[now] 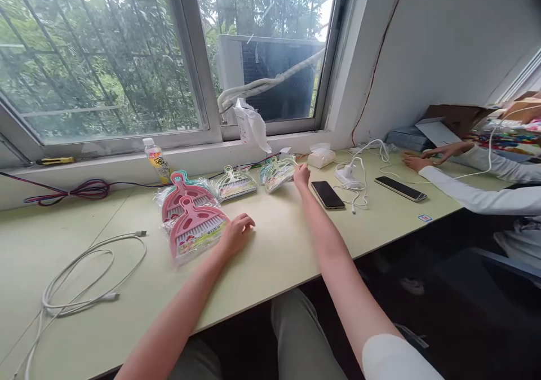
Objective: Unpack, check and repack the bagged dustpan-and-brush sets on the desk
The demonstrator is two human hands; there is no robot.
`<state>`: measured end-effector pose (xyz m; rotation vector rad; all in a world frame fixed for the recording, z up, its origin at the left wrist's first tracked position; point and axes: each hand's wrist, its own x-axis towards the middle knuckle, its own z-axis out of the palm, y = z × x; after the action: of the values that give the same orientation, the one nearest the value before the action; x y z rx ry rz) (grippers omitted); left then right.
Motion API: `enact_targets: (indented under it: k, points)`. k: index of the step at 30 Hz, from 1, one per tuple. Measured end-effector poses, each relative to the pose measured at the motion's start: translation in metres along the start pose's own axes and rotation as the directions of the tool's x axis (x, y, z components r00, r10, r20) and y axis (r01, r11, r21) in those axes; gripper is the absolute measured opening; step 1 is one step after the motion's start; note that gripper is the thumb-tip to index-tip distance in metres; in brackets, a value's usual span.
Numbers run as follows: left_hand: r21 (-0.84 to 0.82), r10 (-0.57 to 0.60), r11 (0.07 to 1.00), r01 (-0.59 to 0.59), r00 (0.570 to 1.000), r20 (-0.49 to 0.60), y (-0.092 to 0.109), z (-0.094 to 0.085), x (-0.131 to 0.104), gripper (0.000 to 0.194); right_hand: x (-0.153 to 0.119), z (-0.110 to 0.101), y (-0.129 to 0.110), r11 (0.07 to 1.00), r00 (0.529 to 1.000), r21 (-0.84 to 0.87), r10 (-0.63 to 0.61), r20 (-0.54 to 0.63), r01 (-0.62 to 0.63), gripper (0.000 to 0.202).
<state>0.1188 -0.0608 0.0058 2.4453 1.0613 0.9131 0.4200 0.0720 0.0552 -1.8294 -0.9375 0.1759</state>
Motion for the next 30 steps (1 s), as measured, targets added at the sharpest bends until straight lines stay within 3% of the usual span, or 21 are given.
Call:
enact_targets:
  k: [2, 4, 6, 7, 9, 11, 14, 16, 17, 18, 19, 21, 22, 23, 24, 27, 30]
  points:
    - [-0.243, -0.105, 0.968, 0.062, 0.981, -0.166, 0.003, -0.002, 0.005, 0.017, -0.001, -0.01, -0.016, 0.967, 0.988, 0.204, -0.156, -0.01, 0.155, 0.007]
    - [-0.503, -0.268, 0.862, 0.065, 0.901, -0.342, 0.004, -0.01, 0.011, 0.027, -0.012, -0.017, -0.03, 0.876, 0.975, 0.431, -0.218, -0.048, 0.217, 0.011]
    - [-0.718, -0.432, 0.695, 0.025, 0.813, -0.39, 0.004, -0.023, 0.015, 0.05, -0.034, -0.018, -0.041, 0.773, 0.982, 0.613, -0.185, -0.03, 0.164, 0.019]
    - [-0.807, -0.475, 0.591, 0.012, 0.813, -0.336, 0.002, -0.032, 0.016, 0.056, -0.049, -0.015, -0.046, 0.724, 0.984, 0.68, -0.176, 0.018, 0.117, 0.022]
    - [-0.912, -0.432, 0.408, 0.051, 0.891, -0.144, -0.001, -0.05, 0.014, 0.059, -0.084, -0.004, -0.055, 0.674, 0.954, 0.737, -0.246, 0.173, 0.04, 0.026]
    - [-0.936, -0.44, 0.337, 0.1, 0.896, -0.062, -0.004, -0.064, 0.009, 0.055, -0.121, 0.01, -0.059, 0.709, 0.907, 0.704, -0.324, 0.269, 0.045, 0.025]
    - [-0.943, -0.601, 0.277, 0.183, 0.799, -0.022, -0.008, -0.071, 0.001, 0.036, -0.163, 0.022, -0.059, 0.826, 0.879, 0.538, -0.372, 0.299, 0.166, 0.02]
    - [-0.951, -0.671, 0.237, 0.199, 0.741, -0.012, -0.009, -0.07, -0.001, 0.028, -0.178, 0.019, -0.056, 0.851, 0.873, 0.422, -0.433, 0.224, 0.314, 0.018]
    - [-0.955, -0.682, 0.228, 0.191, 0.731, -0.017, -0.009, -0.068, -0.001, 0.026, -0.182, 0.015, -0.054, 0.831, 0.847, 0.376, -0.499, 0.181, 0.41, 0.019]
    - [-0.958, -0.681, 0.228, 0.175, 0.732, -0.028, -0.008, -0.066, 0.0, 0.026, -0.184, 0.011, -0.052, 0.784, 0.79, 0.343, -0.592, 0.16, 0.517, 0.019]
    - [-0.96, -0.672, 0.232, 0.157, 0.74, -0.041, -0.008, -0.065, 0.001, 0.026, -0.185, 0.007, -0.049, 0.709, 0.699, 0.332, -0.694, 0.174, 0.622, 0.02]
    - [-0.966, -0.646, 0.235, 0.112, 0.76, -0.069, -0.007, -0.064, 0.003, 0.025, -0.185, 0.001, -0.045, 0.55, 0.469, 0.373, -0.834, 0.29, 0.747, 0.019]
    - [-0.968, -0.639, 0.234, 0.088, 0.765, -0.085, -0.006, -0.064, 0.003, 0.025, -0.185, 0.0, -0.043, 0.507, 0.387, 0.403, -0.856, 0.344, 0.762, 0.018]
    - [-0.971, -0.641, 0.23, 0.065, 0.761, -0.101, -0.005, -0.065, 0.002, 0.025, -0.185, 0.0, -0.041, 0.499, 0.354, 0.424, -0.856, 0.377, 0.756, 0.018]
    - [-0.973, -0.648, 0.225, 0.043, 0.752, -0.117, -0.004, -0.067, 0.002, 0.024, -0.186, 0.001, -0.04, 0.523, 0.372, 0.436, -0.843, 0.387, 0.732, 0.019]
    - [-0.978, -0.659, 0.207, -0.02, 0.736, -0.155, -0.001, -0.071, -0.001, 0.025, -0.185, 0.007, -0.036, 0.645, 0.548, 0.487, -0.761, 0.346, 0.588, 0.024]
    - [-0.982, -0.629, 0.19, -0.002, 0.767, -0.124, 0.003, -0.072, -0.003, 0.026, -0.183, 0.009, -0.037, 0.697, 0.648, 0.534, -0.691, 0.32, 0.479, 0.031]
